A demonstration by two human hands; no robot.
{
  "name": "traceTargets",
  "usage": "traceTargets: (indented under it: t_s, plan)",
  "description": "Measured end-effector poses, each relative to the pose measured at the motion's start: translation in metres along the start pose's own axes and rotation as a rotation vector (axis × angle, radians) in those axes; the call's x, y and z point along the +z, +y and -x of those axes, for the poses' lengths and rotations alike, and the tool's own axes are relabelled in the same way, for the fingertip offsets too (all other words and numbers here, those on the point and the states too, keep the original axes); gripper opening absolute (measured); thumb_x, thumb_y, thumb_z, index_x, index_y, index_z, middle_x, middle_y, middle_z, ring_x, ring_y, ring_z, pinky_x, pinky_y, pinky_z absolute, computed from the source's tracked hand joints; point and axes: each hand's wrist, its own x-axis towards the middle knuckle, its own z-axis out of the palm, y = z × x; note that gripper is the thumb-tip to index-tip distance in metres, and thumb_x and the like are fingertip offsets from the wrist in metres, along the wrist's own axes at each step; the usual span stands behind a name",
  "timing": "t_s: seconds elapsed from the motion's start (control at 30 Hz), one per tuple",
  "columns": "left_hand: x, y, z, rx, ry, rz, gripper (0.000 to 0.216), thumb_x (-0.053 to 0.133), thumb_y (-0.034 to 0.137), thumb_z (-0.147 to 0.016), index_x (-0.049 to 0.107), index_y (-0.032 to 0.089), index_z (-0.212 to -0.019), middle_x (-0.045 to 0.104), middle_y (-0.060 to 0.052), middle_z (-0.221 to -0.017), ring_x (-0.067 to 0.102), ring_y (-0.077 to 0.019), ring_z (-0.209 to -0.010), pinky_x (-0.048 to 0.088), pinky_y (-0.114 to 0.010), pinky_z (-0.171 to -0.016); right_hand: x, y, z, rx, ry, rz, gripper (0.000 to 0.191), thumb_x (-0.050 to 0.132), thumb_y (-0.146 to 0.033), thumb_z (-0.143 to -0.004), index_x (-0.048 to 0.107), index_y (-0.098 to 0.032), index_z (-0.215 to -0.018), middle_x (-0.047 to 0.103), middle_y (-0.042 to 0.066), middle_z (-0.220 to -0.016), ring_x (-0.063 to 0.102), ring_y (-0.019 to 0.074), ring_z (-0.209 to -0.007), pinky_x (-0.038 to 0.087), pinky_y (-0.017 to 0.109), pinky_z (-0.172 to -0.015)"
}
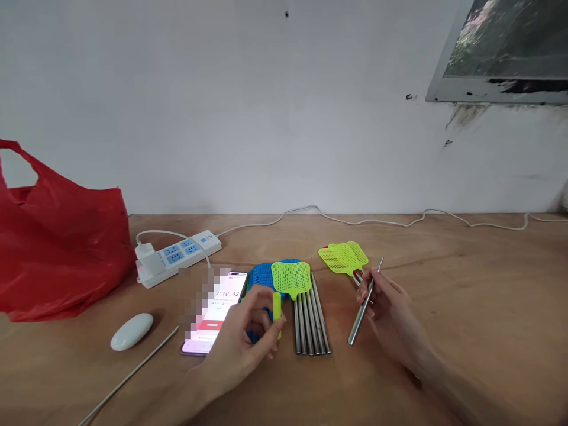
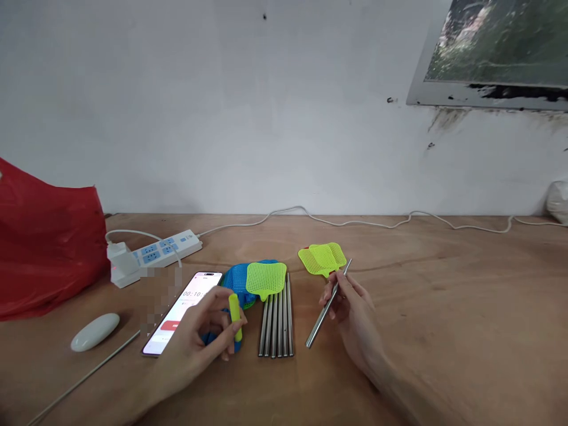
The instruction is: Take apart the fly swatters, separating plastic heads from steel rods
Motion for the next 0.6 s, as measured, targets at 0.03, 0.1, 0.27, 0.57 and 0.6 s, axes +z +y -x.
traceTargets:
  t_s: [0.03, 0.1, 0.27, 0.57, 0.6]
  plan:
    - [0.0, 0.001, -0.001, -0.019, 0.037, 0.065, 0.034, 0.063, 0.036, -0.093, 0.043, 0.025, -0.118, 0.063, 0.002, -0.08, 0.064, -0.0136, -0.053, 0.055, -0.023, -0.046, 0.0, 0.0, 0.0, 0.021, -0.004, -0.004, 0.032, 0.084, -0.048, -0.074, 0.069, -0.021, -0.082, 0.059, 0.0, -0.066, 0.055, 0.0134, -0.06, 0.036, 0.02, -0.042]
    - [0.0, 0.003, -0.002, -0.016, 0.101, 0.123, 0.046, 0.068, 0.035, -0.09, 0.041, 0.026, -0.126, 0.066, 0.002, -0.082, 0.066, -0.014, -0.054, 0.058, -0.026, -0.049, 0.0, 0.001, 0.0, 0.057, -0.017, -0.006, 0.032, 0.084, -0.048, -0.074, 0.069, -0.02, -0.082, 0.059, -0.001, -0.065, 0.055, 0.0126, -0.059, 0.036, 0.019, -0.042]
    - [-0.003, -0.001, -0.005, 0.027, 0.113, 0.055, 0.025, 0.068, 0.036, -0.091, 0.05, 0.023, -0.103, 0.071, 0.001, -0.074, 0.068, -0.0155, -0.057, 0.06, -0.027, -0.054, 0.003, 0.003, 0.002, 0.115, -0.055, 0.012, 0.034, 0.083, -0.05, -0.074, 0.067, -0.02, -0.08, 0.059, -0.002, -0.063, 0.055, 0.0111, -0.057, 0.034, 0.018, -0.042]
    - [-0.004, -0.006, -0.006, 0.023, 0.204, -0.09, 0.041, 0.066, 0.037, -0.091, 0.044, 0.025, -0.124, 0.073, 0.001, -0.077, 0.071, -0.0177, -0.06, 0.061, -0.029, -0.057, 0.005, 0.003, 0.005, 0.183, -0.071, 0.069, 0.041, 0.084, -0.055, -0.07, 0.066, -0.02, -0.08, 0.059, -0.002, -0.06, 0.054, 0.0114, -0.055, 0.032, 0.018, -0.042]
    - [-0.004, -0.004, -0.006, 0.033, 0.202, -0.106, 0.037, 0.064, 0.037, -0.093, 0.046, 0.025, -0.122, 0.072, 0.002, -0.074, 0.07, -0.0174, -0.061, 0.061, -0.028, -0.058, 0.005, 0.003, 0.006, 0.184, -0.075, 0.071, 0.041, 0.084, -0.056, -0.07, 0.066, -0.021, -0.081, 0.059, -0.002, -0.059, 0.054, 0.0114, -0.055, 0.032, 0.018, -0.042]
